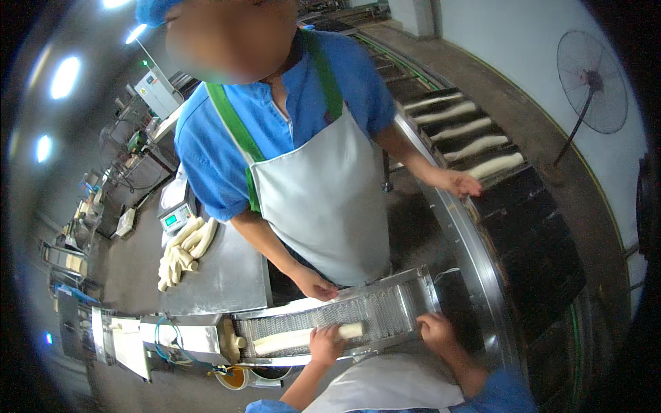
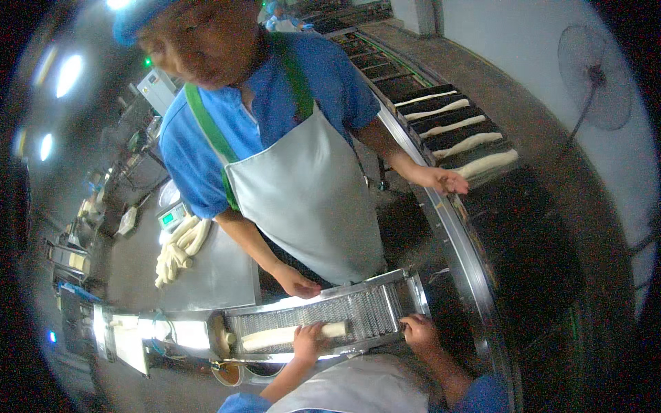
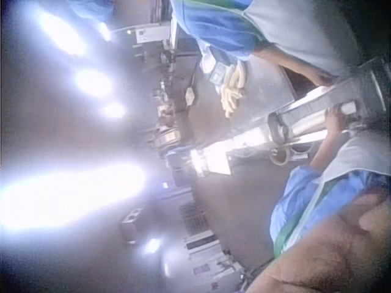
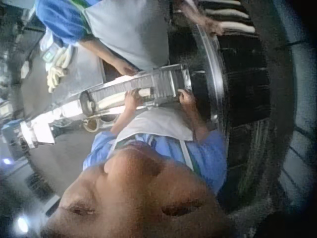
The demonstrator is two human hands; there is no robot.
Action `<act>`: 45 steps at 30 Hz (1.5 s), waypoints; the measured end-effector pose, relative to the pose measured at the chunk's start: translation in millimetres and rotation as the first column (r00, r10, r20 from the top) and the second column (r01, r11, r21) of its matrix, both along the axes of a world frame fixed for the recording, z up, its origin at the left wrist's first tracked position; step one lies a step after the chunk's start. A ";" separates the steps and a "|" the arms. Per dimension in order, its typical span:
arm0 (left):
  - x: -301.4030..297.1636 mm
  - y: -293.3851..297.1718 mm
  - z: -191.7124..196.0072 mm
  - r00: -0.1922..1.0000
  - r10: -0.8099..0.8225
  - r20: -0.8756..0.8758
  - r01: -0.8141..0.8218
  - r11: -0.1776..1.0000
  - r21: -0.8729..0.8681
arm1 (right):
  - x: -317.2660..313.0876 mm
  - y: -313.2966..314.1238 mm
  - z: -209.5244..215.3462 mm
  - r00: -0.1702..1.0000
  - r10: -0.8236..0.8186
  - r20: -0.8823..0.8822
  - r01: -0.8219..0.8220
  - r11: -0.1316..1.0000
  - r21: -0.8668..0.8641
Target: The person places long strips of dough onto a conveyor belt and into baking trays at a processing station.
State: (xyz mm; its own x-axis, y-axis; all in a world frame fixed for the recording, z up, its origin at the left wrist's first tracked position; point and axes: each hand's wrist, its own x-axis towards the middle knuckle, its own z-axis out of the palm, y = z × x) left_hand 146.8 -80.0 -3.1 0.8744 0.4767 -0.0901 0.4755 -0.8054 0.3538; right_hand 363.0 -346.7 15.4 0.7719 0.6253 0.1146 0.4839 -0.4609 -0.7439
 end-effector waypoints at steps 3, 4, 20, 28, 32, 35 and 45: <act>18.9 -18.2 2.0 0.986 -0.120 0.116 0.121 0.993 -0.001 | -2.7 24.1 -2.0 0.990 0.129 0.063 -0.128 0.992 -0.013; 16.1 -18.5 -2.3 0.985 -0.118 0.125 0.119 0.993 0.000 | -8.8 35.4 0.6 0.981 0.185 0.065 -0.187 0.982 0.026; -32.0 44.8 -2.1 0.980 -0.023 0.197 0.035 0.998 -0.060 | -17.9 112.4 -12.1 0.896 0.413 0.165 -0.307 0.843 -0.441; 9.6 17.8 21.6 0.982 -0.191 0.008 0.190 0.981 0.028 | -13.3 104.8 0.1 0.823 0.458 0.336 -0.202 0.789 -0.581; 20.0 13.6 13.3 0.968 -0.236 -0.079 0.242 0.968 0.069 | -4.9 93.5 -18.2 0.764 0.496 0.411 -0.168 0.769 -0.616; 16.5 15.3 2.8 0.965 -0.253 -0.076 0.258 0.964 0.062 | -8.3 86.4 -8.4 0.836 0.506 0.213 -0.251 0.698 -0.671; -16.8 25.4 41.8 0.890 -0.327 -0.316 0.292 0.944 -0.154 | -9.1 55.5 -8.1 0.778 0.315 -0.544 -0.611 0.582 -0.537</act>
